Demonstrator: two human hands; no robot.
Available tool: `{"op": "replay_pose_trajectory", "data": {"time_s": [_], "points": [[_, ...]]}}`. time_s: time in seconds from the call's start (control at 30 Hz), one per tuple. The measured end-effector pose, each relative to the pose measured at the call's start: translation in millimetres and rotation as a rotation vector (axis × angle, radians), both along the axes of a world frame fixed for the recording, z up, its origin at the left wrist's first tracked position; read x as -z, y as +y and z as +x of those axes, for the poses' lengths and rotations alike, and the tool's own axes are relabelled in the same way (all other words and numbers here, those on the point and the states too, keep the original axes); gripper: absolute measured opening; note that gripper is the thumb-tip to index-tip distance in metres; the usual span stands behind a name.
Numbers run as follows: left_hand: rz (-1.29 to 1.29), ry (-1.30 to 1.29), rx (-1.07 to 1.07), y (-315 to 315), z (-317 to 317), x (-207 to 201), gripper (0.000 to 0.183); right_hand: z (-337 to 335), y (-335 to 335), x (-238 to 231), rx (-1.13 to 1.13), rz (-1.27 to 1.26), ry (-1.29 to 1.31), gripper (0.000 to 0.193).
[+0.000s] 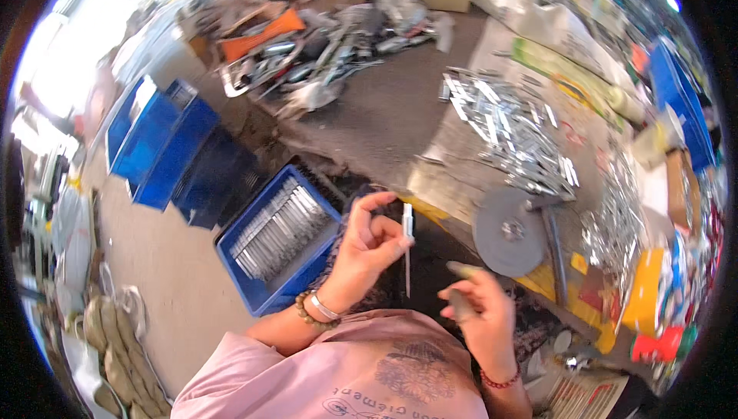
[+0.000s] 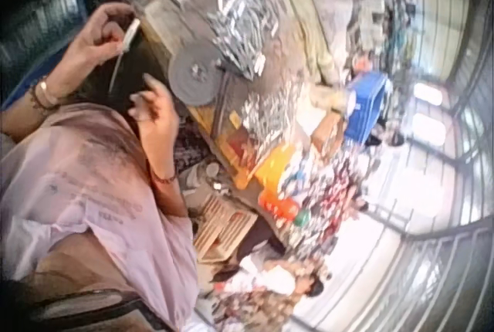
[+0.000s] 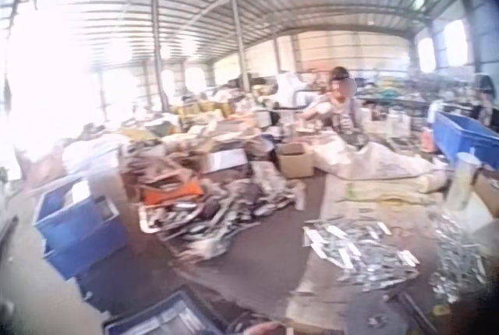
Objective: Manually assembling small metal clips onto a base plate at a factory workstation.
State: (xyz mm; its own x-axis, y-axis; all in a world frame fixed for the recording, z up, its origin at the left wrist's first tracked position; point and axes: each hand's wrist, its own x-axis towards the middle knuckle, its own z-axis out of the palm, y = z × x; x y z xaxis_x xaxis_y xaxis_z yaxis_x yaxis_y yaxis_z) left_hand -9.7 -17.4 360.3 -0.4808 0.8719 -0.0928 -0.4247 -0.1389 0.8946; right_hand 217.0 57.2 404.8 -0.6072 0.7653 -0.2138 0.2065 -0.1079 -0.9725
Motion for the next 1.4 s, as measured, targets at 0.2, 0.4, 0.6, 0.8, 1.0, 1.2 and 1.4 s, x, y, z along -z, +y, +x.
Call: {"op": "replay_pose_trajectory", "data": {"time_s": [0.2,0.4,0.6,0.8,1.0,1.2,1.4], "points": [[-0.345,0.349,-0.469,-91.2,-112.6,63.4,0.061,11.6,35.6,19.3,0.238,0.185,0.149,0.043],[-0.752,0.331,-0.617,-182.7,-169.8,135.2,0.057,20.9,46.5,34.3,0.253,0.151,0.239,0.041],[-0.757,0.320,-0.612,-169.3,-197.7,185.0,0.059,16.0,43.3,29.7,0.261,0.152,0.212,0.041],[-0.816,0.446,-0.606,-110.4,-256.8,206.6,0.051,15.3,40.6,26.4,0.260,0.132,0.184,0.042],[-0.959,0.777,-0.588,-101.7,-293.0,239.8,0.050,13.7,38.0,23.4,0.270,0.105,0.188,0.039],[-0.899,0.982,-0.696,-112.7,-290.5,248.2,0.053,10.7,37.3,11.3,0.194,-0.005,0.192,0.025],[-0.227,1.020,-0.930,-29.8,-261.7,109.6,0.031,14.4,38.9,11.4,0.152,-0.010,0.202,0.026]]}}
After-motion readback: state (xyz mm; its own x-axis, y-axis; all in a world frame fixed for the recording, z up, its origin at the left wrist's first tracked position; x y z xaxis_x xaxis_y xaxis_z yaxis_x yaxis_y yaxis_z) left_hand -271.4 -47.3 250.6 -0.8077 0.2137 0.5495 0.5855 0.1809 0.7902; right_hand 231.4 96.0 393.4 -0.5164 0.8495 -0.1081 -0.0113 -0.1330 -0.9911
